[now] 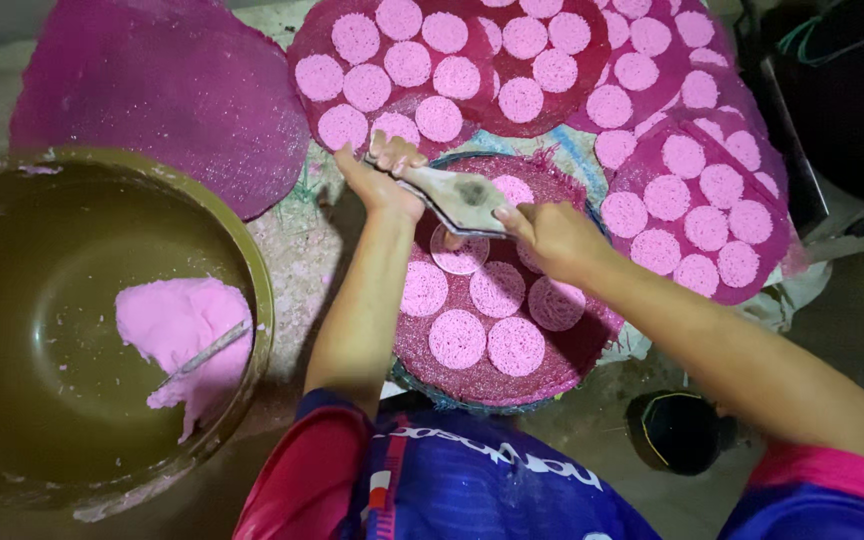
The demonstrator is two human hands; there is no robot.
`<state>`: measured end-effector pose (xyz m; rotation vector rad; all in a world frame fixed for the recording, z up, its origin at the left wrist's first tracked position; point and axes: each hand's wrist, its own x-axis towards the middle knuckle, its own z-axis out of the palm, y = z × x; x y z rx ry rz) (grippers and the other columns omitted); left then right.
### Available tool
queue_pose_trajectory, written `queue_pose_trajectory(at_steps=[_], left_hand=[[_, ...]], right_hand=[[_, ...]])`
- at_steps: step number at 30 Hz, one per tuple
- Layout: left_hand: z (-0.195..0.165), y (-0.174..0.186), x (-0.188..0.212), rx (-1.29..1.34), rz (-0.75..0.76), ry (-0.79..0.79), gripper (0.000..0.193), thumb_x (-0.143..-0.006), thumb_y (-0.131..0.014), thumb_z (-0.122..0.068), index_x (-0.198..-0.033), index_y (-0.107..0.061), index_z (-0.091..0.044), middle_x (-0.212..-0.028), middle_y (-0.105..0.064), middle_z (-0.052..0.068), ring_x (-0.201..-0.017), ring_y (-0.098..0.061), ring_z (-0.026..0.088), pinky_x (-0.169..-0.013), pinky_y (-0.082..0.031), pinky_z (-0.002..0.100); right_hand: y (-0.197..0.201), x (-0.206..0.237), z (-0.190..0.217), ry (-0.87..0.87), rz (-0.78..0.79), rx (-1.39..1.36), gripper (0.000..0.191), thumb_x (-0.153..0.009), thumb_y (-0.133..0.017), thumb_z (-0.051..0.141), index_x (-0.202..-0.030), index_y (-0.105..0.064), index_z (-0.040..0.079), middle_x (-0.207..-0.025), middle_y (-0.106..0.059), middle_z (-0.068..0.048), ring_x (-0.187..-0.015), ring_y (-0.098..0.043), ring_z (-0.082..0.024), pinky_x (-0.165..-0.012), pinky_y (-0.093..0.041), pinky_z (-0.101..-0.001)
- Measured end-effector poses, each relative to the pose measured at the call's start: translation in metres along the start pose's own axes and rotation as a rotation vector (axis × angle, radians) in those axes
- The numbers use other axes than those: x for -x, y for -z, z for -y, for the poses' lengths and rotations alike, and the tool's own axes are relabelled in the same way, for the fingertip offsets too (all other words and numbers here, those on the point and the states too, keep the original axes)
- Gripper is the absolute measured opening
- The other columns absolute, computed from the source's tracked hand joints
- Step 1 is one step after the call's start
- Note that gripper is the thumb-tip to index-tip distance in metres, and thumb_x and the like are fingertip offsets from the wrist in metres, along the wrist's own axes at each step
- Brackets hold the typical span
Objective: The person presses pink dough in a metal hand press over a basin, then extrudes the dough onto round patterned trays to form pink cakes, repeating the filling and pressing cycle. They then stack the filled trays on a bamboo rack and cover them with woven bamboo lids.
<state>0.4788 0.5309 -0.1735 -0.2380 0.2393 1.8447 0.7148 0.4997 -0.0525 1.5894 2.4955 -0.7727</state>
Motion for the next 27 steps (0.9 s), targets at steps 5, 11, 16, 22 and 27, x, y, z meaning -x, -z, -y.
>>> queue_pose_trajectory(at_steps=[5,11,16,22,27], left_hand=[[0.010,-0.011,0.004,-0.051,-0.059,-0.010,0.046,-0.091,-0.038,-0.054,-0.061,-0.035,-0.020,-0.050,-0.030,-0.005,-0.045,-0.031,0.014,-0.050,-0.032,0.034],[0.001,-0.023,0.005,-0.103,-0.012,0.086,0.050,-0.095,-0.032,-0.056,-0.085,-0.050,-0.011,-0.072,-0.051,0.006,-0.062,-0.049,0.021,-0.064,-0.044,0.038],[-0.004,0.013,0.033,-1.025,0.053,0.445,0.101,-0.087,-0.010,-0.086,-0.128,-0.057,-0.007,-0.097,-0.068,0.008,-0.064,-0.057,0.013,-0.047,-0.035,0.029],[0.000,0.045,0.067,-1.398,0.057,0.386,0.087,-0.096,-0.018,-0.074,-0.153,-0.040,-0.013,-0.115,-0.076,0.007,-0.056,-0.049,0.014,-0.039,-0.031,0.027],[-0.013,0.052,0.103,-2.063,0.606,-0.773,0.023,-0.116,-0.051,-0.025,-0.134,-0.064,-0.017,-0.136,-0.070,0.004,-0.119,-0.070,0.026,-0.104,-0.059,0.038]], right_hand=[[0.002,-0.001,-0.010,-0.034,-0.012,0.032,0.062,-0.100,-0.038,0.059,-0.101,-0.075,0.009,-0.080,-0.070,-0.025,-0.080,-0.069,-0.044,-0.076,-0.051,-0.0580],[-0.004,-0.005,-0.022,0.032,-0.110,-0.069,0.064,-0.103,-0.043,0.059,-0.095,-0.071,0.001,-0.077,-0.068,-0.027,-0.077,-0.067,-0.043,-0.071,-0.049,-0.0552],[-0.017,0.004,-0.043,0.147,-0.165,-0.255,0.063,-0.104,-0.046,0.055,-0.096,-0.069,-0.002,-0.071,-0.064,-0.023,-0.063,-0.061,-0.032,-0.066,-0.049,-0.0479],[-0.037,0.003,-0.061,0.119,-0.311,-0.331,0.063,-0.104,-0.045,0.057,-0.100,-0.069,-0.001,-0.065,-0.058,-0.019,-0.059,-0.054,-0.027,-0.060,-0.046,-0.0460],[-0.056,0.008,-0.076,0.047,-0.406,-0.551,0.063,-0.107,-0.040,0.057,-0.085,-0.063,0.002,-0.060,-0.054,-0.007,-0.054,-0.053,-0.016,-0.052,-0.042,-0.0361]])
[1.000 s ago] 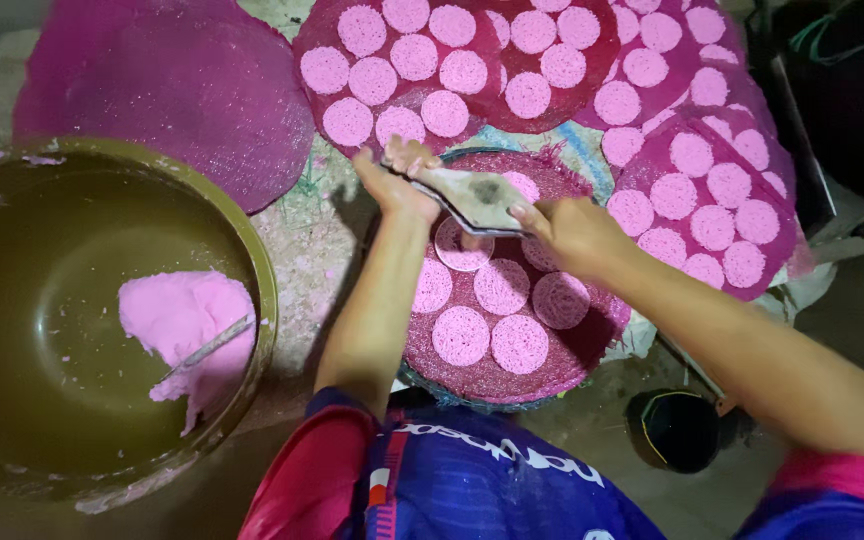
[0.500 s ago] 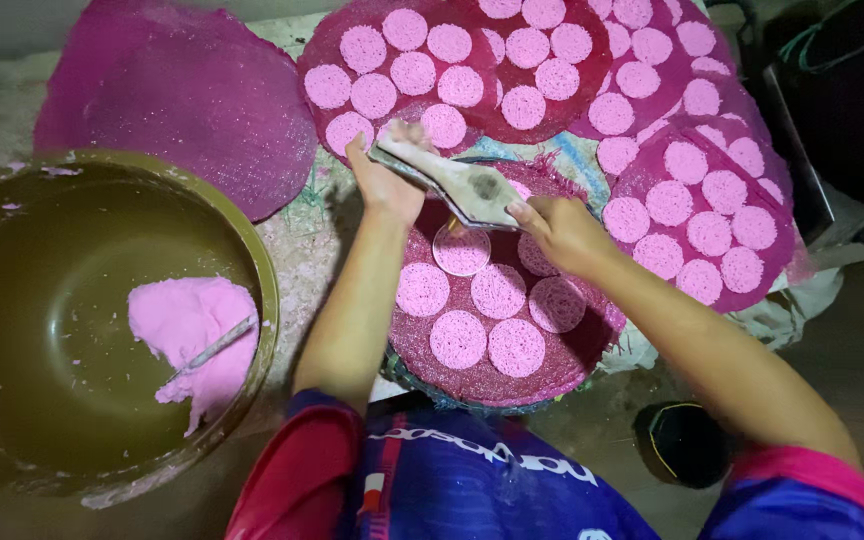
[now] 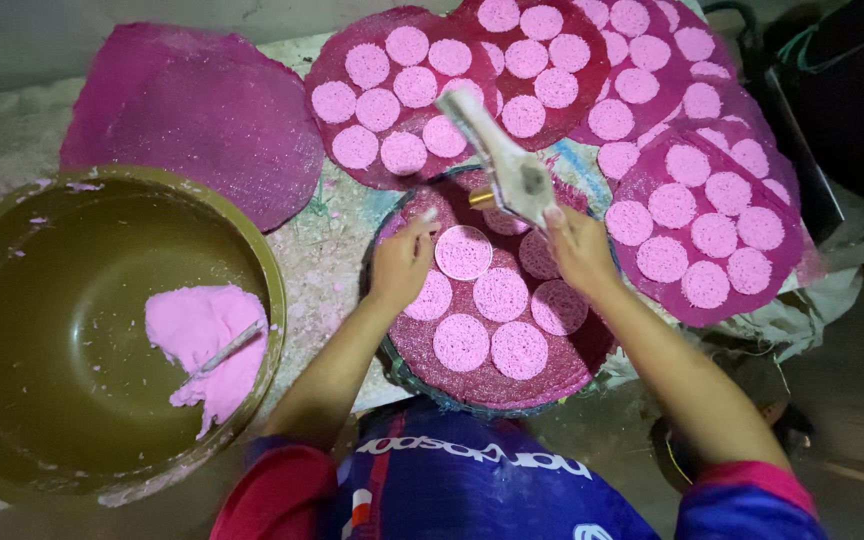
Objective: The person presses pink dough in a metal hand press over a basin, then extrudes the dough onto round patterned trays to form pink cakes, repeating the filling and pressing cycle. They then stack the filled trays on a bamboo rack and cover them with woven bamboo lids.
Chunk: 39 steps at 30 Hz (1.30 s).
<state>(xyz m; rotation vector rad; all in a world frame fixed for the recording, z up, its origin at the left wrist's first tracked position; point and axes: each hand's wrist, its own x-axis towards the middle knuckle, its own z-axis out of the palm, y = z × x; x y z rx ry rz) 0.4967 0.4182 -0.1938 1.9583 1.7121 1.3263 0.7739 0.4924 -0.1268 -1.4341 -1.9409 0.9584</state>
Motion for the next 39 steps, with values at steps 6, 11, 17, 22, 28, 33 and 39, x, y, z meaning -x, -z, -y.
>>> queue_pose_trajectory(at_steps=[6,11,17,22,28,33,39], left_hand=[[-0.030,0.018,0.011,-0.288,0.270,-0.031,0.047,-0.083,-0.067,-0.017,-0.129,-0.069,-0.015,-0.144,-0.053,0.013,-0.121,-0.049,0.036,-0.096,-0.049,0.048],[-0.033,0.020,-0.006,-0.136,0.392,0.081,0.083,-0.078,-0.077,-0.024,-0.152,-0.041,-0.016,-0.150,-0.046,0.013,-0.136,-0.042,0.034,-0.111,-0.028,0.056],[-0.026,-0.003,-0.021,-0.196,0.631,0.141,0.117,-0.068,-0.089,-0.038,-0.161,-0.021,-0.016,-0.154,-0.040,0.014,-0.145,-0.034,0.034,-0.119,-0.018,0.058],[0.000,0.003,-0.044,-0.051,0.592,0.232,0.105,-0.067,-0.094,-0.042,-0.153,-0.039,-0.019,-0.163,-0.037,0.015,-0.144,-0.036,0.037,-0.117,-0.020,0.059],[0.023,0.013,-0.076,-0.131,0.441,0.208,0.120,-0.062,-0.094,-0.030,-0.159,-0.027,-0.007,-0.139,-0.055,0.019,-0.129,-0.047,0.039,-0.113,-0.038,0.047],[0.009,-0.010,-0.092,-0.141,0.449,0.052,0.121,-0.061,-0.094,-0.023,-0.159,-0.025,-0.002,-0.140,-0.053,0.022,-0.129,-0.045,0.040,-0.113,-0.038,0.047],[0.003,-0.026,-0.105,-0.214,0.542,0.069,0.122,-0.060,-0.095,-0.030,-0.157,-0.026,-0.007,-0.143,-0.052,0.019,-0.131,-0.045,0.041,-0.113,-0.038,0.047]], right_hand=[[-0.006,0.040,-0.031,-0.044,-0.122,-0.306,0.060,-0.108,-0.039,0.056,-0.084,-0.056,0.004,-0.062,-0.052,0.000,-0.052,-0.050,-0.010,-0.046,-0.038,-0.0280],[-0.004,0.080,-0.054,0.025,-0.187,-0.373,0.069,-0.110,-0.026,0.061,-0.081,-0.053,0.004,-0.063,-0.052,0.000,-0.051,-0.050,-0.009,-0.045,-0.040,-0.0253],[0.016,0.112,-0.080,-0.104,-0.329,-0.473,0.067,-0.109,-0.029,0.061,-0.091,-0.055,0.002,-0.063,-0.052,-0.003,-0.050,-0.048,-0.011,-0.044,-0.037,-0.0273],[0.032,0.136,-0.109,-0.140,-0.467,-0.539,0.064,-0.109,-0.035,0.058,-0.096,-0.058,0.001,-0.071,-0.056,-0.003,-0.054,-0.051,-0.012,-0.048,-0.041,-0.0278],[0.039,0.155,-0.126,-0.110,-0.489,-0.676,0.061,-0.113,-0.035,0.057,-0.099,-0.052,0.001,-0.069,-0.050,-0.005,-0.052,-0.046,-0.014,-0.047,-0.036,-0.0286],[0.038,0.150,-0.121,-0.196,-0.526,-0.681,0.064,-0.110,-0.029,0.061,-0.100,-0.054,0.003,-0.064,-0.048,-0.005,-0.049,-0.045,-0.014,-0.044,-0.035,-0.0284],[0.040,0.150,-0.126,-0.116,-0.465,-0.658,0.069,-0.111,-0.030,0.063,-0.094,-0.052,-0.001,-0.062,-0.049,-0.006,-0.050,-0.047,-0.015,-0.046,-0.037,-0.0288]])
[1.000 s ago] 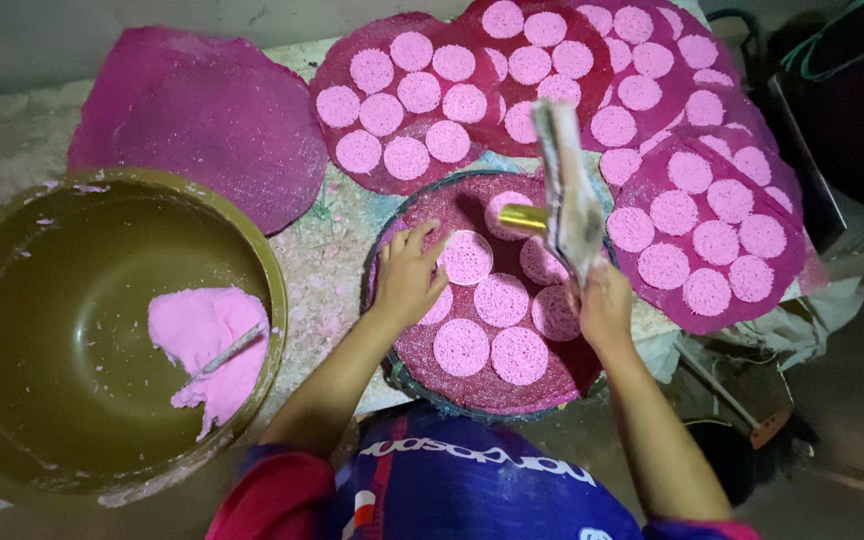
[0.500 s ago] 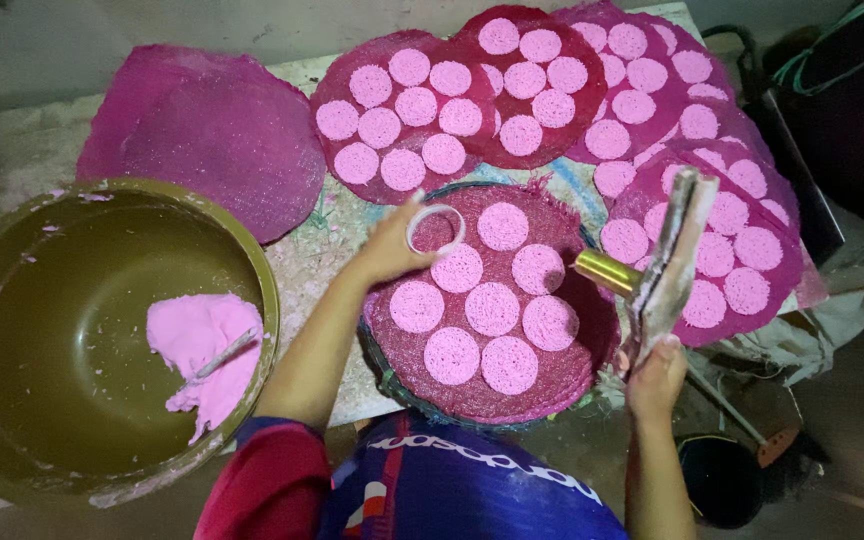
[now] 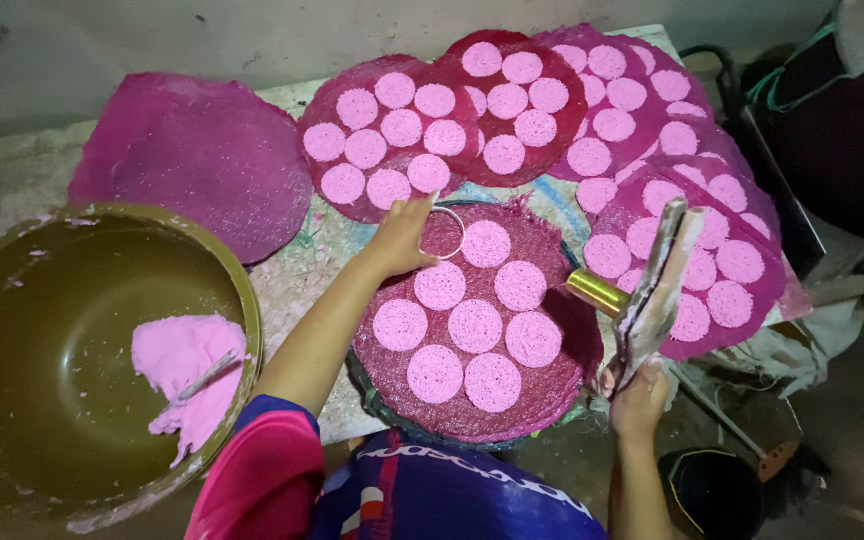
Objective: The person presses pink dough in a metal hand press over a basin, then extrudes the dough onto round patterned trays to form pink cakes, repeating the filling and pressing cycle. They then stack the filled trays on a bamboo rack and cover them with woven bamboo lids.
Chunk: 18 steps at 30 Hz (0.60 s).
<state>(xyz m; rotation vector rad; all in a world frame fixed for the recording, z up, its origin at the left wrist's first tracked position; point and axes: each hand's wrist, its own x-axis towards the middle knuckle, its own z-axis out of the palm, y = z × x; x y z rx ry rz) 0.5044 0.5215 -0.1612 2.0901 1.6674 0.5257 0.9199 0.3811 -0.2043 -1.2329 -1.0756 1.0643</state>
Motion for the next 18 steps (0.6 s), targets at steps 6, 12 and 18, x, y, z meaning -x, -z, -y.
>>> queue_pose_trajectory(at_steps=[6,12,18], left_hand=[[0.009,-0.007,-0.005,0.057,-0.271,0.162,0.050,-0.092,-0.076,-0.030,-0.133,-0.060,-0.007,-0.117,-0.067,0.014,-0.111,-0.064,0.035,-0.093,-0.052,0.047],[0.018,-0.011,-0.007,-0.009,-0.374,0.205,0.015,-0.081,-0.073,-0.011,-0.095,-0.069,-0.010,-0.096,-0.070,0.013,-0.089,-0.069,0.036,-0.076,-0.056,0.048],[0.023,-0.011,-0.002,0.006,-0.294,0.258,0.014,-0.083,-0.073,-0.017,-0.096,-0.071,-0.012,-0.090,-0.073,0.009,-0.086,-0.071,0.033,-0.075,-0.056,0.049]], right_hand=[[0.006,0.003,-0.004,0.037,-0.003,0.077,0.073,-0.109,-0.030,0.063,-0.095,-0.056,-0.003,-0.062,-0.051,-0.007,-0.051,-0.048,-0.014,-0.048,-0.037,-0.0282],[-0.001,0.006,0.001,0.013,0.015,-0.014,0.069,-0.108,-0.033,0.063,-0.098,-0.055,-0.002,-0.063,-0.051,-0.006,-0.051,-0.047,-0.014,-0.047,-0.038,-0.0288],[-0.008,0.012,-0.003,0.031,-0.006,0.097,0.071,-0.107,-0.032,0.063,-0.096,-0.056,-0.003,-0.065,-0.057,-0.005,-0.050,-0.049,-0.013,-0.045,-0.038,-0.0286]])
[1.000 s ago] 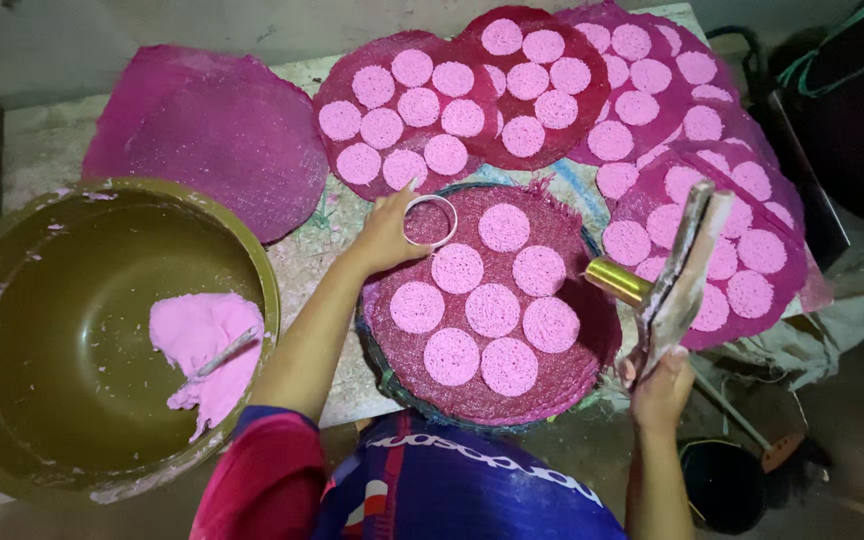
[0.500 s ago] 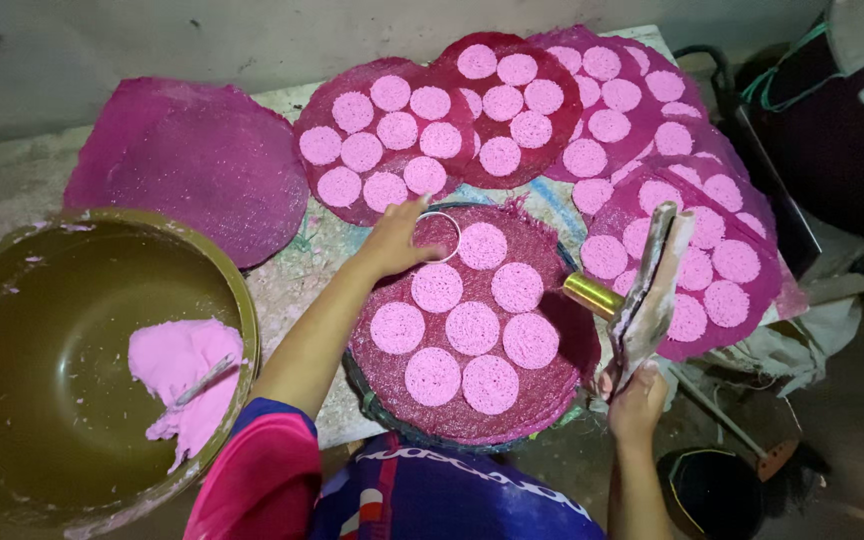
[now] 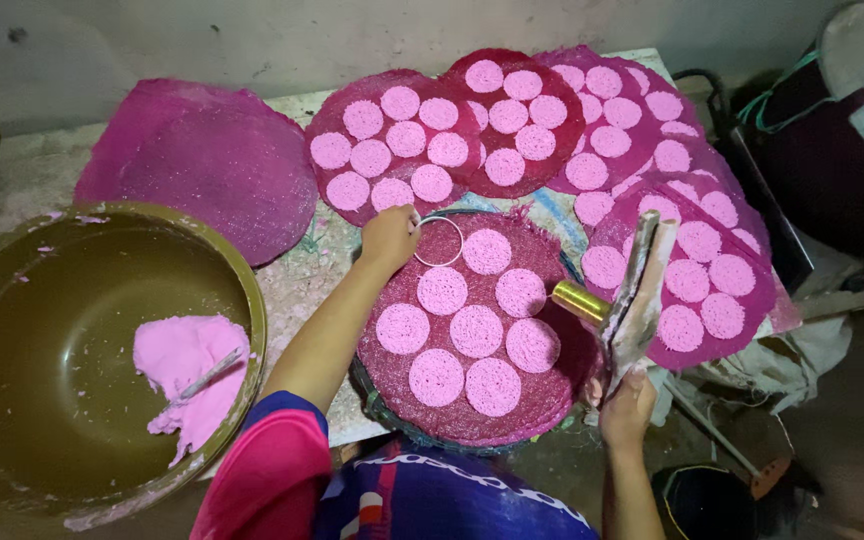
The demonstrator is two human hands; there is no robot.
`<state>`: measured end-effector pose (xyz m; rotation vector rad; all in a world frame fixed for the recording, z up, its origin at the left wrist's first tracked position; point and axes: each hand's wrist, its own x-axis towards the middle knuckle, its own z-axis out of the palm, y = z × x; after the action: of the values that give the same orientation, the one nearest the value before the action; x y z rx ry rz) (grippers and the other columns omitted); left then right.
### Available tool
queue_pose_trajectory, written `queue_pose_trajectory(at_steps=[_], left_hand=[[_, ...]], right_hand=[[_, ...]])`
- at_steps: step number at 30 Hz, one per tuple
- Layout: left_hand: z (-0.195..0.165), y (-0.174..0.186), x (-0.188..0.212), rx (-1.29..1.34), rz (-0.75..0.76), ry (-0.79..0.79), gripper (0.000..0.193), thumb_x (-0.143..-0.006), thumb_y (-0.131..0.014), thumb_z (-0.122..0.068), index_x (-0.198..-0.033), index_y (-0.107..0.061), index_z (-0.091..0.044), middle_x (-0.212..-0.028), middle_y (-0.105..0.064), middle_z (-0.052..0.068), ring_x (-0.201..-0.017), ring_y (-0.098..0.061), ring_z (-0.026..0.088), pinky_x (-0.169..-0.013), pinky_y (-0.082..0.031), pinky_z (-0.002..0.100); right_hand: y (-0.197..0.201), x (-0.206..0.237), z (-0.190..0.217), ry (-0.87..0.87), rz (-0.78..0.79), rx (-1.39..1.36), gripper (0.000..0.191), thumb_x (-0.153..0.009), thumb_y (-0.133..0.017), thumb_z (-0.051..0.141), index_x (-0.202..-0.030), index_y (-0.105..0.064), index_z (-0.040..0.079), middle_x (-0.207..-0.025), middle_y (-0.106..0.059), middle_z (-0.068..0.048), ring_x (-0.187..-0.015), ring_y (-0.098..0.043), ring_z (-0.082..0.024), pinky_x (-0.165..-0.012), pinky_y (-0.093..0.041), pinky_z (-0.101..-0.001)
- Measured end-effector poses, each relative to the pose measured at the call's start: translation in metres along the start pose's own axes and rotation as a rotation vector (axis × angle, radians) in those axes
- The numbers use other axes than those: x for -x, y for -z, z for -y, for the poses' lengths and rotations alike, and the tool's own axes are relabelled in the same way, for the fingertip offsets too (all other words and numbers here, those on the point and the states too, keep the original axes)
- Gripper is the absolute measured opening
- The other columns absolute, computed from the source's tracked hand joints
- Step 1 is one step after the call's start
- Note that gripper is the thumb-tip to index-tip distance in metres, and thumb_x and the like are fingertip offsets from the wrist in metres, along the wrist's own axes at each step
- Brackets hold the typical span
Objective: The person presses pink dough in a metal hand press over a basin, then extrudes the dough onto round patterned trays to form pink cakes, repeating the filling and pressing cycle. They then stack the filled trays on a bamboo rack and cover them with woven bamboo lids.
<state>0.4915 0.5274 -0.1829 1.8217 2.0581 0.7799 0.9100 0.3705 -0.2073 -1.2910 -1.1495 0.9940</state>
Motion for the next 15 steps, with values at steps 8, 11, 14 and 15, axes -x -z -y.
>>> queue_pose_trajectory(at_steps=[8,11,14,15], left_hand=[[-0.047,0.077,0.031,0.145,0.172,-0.235,0.054,-0.078,-0.083,-0.033,-0.121,-0.061,-0.009,-0.117,-0.065,0.019,-0.105,-0.064,0.038,-0.087,-0.051,0.052],[-0.082,0.126,0.082,0.243,0.114,-0.768,0.097,-0.060,-0.094,-0.041,-0.138,-0.053,-0.002,-0.125,-0.062,0.024,-0.110,-0.059,0.045,-0.092,-0.047,0.058],[-0.110,0.169,0.161,0.026,0.545,-0.546,0.037,-0.084,-0.078,-0.025,-0.116,-0.062,-0.016,-0.113,-0.068,0.013,-0.102,-0.063,0.032,-0.087,-0.049,0.048],[-0.116,0.181,0.200,0.210,0.646,-0.505,0.025,-0.089,-0.072,-0.026,-0.111,-0.066,-0.014,-0.108,-0.072,0.013,-0.097,-0.066,0.030,-0.084,-0.052,0.046]], right_hand=[[-0.033,0.015,0.064,-0.021,0.209,0.171,0.066,-0.094,-0.037,0.066,-0.102,-0.064,0.006,-0.055,-0.052,-0.001,-0.040,-0.044,-0.012,-0.037,-0.032,-0.0277],[-0.071,0.017,0.117,0.276,0.408,0.253,0.055,-0.098,-0.059,0.057,-0.102,-0.068,0.003,-0.070,-0.065,-0.003,-0.058,-0.061,-0.011,-0.052,-0.046,-0.0303],[-0.105,0.031,0.186,0.714,0.798,0.440,0.047,-0.085,-0.077,0.054,-0.089,-0.068,0.008,-0.070,-0.065,-0.008,-0.061,-0.065,-0.024,-0.056,-0.049,-0.0370],[-0.113,0.036,0.211,0.819,0.909,0.444,0.048,-0.085,-0.076,0.055,-0.088,-0.066,0.009,-0.070,-0.063,-0.009,-0.062,-0.063,-0.027,-0.056,-0.047,-0.0393]])
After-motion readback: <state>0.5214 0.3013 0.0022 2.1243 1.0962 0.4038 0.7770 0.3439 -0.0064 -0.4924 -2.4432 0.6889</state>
